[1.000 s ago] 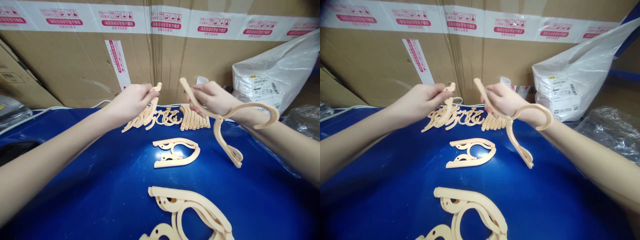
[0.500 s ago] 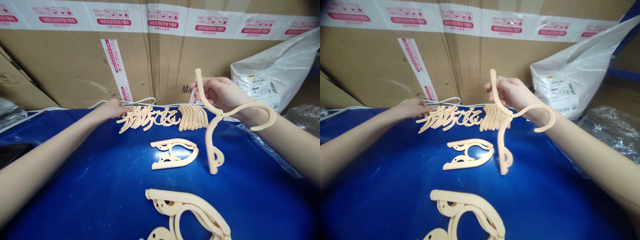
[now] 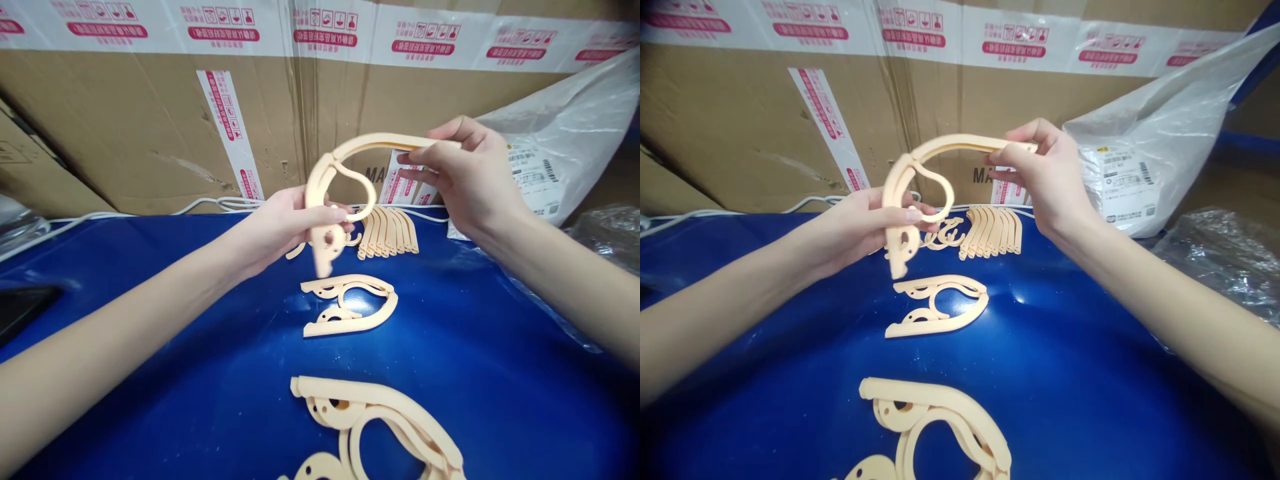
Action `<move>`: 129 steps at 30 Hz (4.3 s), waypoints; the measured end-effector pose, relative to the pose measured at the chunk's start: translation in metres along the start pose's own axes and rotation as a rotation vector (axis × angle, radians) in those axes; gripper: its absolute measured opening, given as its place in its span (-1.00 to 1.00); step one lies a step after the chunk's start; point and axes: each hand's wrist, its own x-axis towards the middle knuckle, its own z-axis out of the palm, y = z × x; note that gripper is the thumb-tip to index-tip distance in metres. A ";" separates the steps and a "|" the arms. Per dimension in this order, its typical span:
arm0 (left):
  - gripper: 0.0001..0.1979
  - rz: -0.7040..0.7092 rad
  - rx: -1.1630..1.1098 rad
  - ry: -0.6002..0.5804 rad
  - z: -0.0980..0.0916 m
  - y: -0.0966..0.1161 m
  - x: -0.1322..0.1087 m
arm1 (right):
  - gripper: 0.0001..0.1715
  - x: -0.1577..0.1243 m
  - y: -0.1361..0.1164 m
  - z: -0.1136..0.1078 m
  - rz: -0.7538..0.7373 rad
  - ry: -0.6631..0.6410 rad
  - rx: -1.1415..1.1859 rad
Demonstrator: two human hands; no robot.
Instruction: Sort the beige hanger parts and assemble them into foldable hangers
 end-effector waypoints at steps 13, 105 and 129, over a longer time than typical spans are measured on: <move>-0.87 -0.392 -0.425 -0.204 0.011 0.010 -0.015 | -0.56 -0.021 -0.011 0.003 -0.528 -0.324 -1.246; -0.73 0.004 0.100 0.097 0.012 0.028 0.010 | -0.72 -0.009 -0.032 -0.010 -0.397 -0.320 -0.808; -0.74 0.181 0.307 0.190 0.011 0.009 0.006 | -0.65 -0.006 -0.039 -0.017 -0.178 -0.548 -0.849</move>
